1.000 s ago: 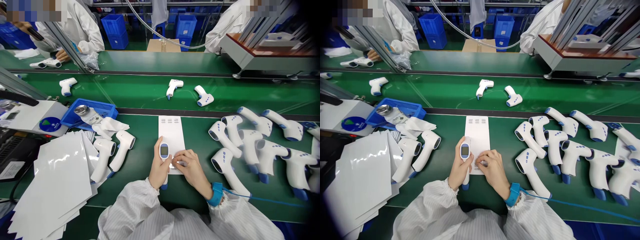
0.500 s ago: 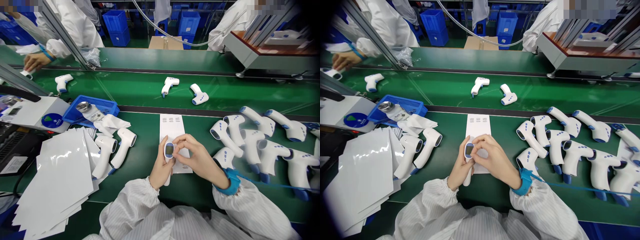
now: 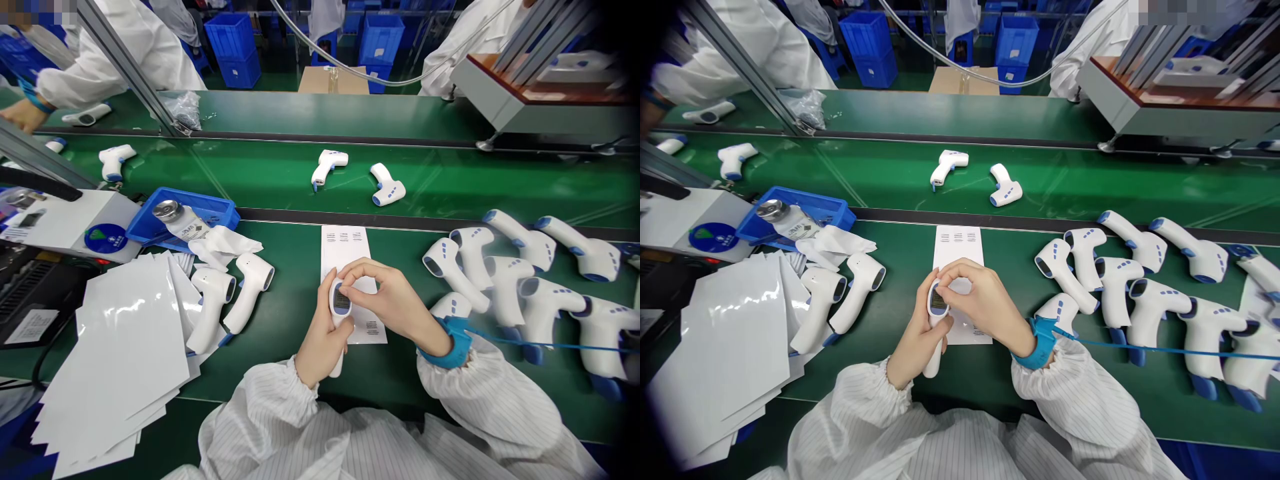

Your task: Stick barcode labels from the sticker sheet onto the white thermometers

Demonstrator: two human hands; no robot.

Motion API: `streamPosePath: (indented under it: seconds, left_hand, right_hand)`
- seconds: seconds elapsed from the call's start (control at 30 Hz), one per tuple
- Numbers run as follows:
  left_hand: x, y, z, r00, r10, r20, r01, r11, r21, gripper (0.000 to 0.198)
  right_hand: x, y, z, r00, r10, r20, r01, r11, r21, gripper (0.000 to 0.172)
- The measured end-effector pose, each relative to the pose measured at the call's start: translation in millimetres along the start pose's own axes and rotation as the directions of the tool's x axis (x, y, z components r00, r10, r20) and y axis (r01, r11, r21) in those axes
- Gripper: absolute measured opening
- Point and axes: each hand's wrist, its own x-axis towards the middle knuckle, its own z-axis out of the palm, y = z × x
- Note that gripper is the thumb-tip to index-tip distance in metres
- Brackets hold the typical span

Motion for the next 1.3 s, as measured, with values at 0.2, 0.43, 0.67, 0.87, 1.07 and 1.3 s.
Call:
streamPosePath:
  seconds: [0.2,0.43,0.67,0.87,1.07,1.3]
  left_hand:
    - [-0.5,0.2,0.5,1.0,-0.004,0.008,0.004,1.0,-0.003,0.073]
    - [-1.0,-1.0,1.0,1.0,-0.008,0.013,0.008,1.0,-0.007,0.073]
    - [-2.0,7.3,2.4,0.998,-0.052,0.021,0.053,0.997,-0.059,0.08]
    - [-3.2,14.0,-0.5,0.99,-0.138,0.033,0.141,0.979,-0.149,0.071]
    - [-2.4,8.6,-1.3,0.987,-0.161,0.017,0.162,0.971,-0.178,0.066]
    - [-5.0,9.0,-0.6,0.993,-0.119,-0.016,0.116,0.987,-0.115,0.065]
  right_hand:
    - [0.3,0.1,0.5,1.0,-0.01,-0.008,0.01,1.0,0.009,0.008]
    - [-1.2,1.4,0.7,1.0,-0.008,-0.022,0.008,1.0,-0.006,0.007]
    - [-1.6,0.7,1.2,0.999,-0.012,-0.038,0.012,1.0,0.001,0.008]
    - [-1.7,-0.3,1.5,0.999,-0.011,-0.033,0.011,1.0,-0.001,0.008]
    - [-1.1,0.1,2.7,0.999,-0.013,-0.029,0.013,1.0,0.008,0.007]
    - [-1.0,-4.0,3.7,0.998,-0.031,-0.056,0.031,1.0,0.001,0.01]
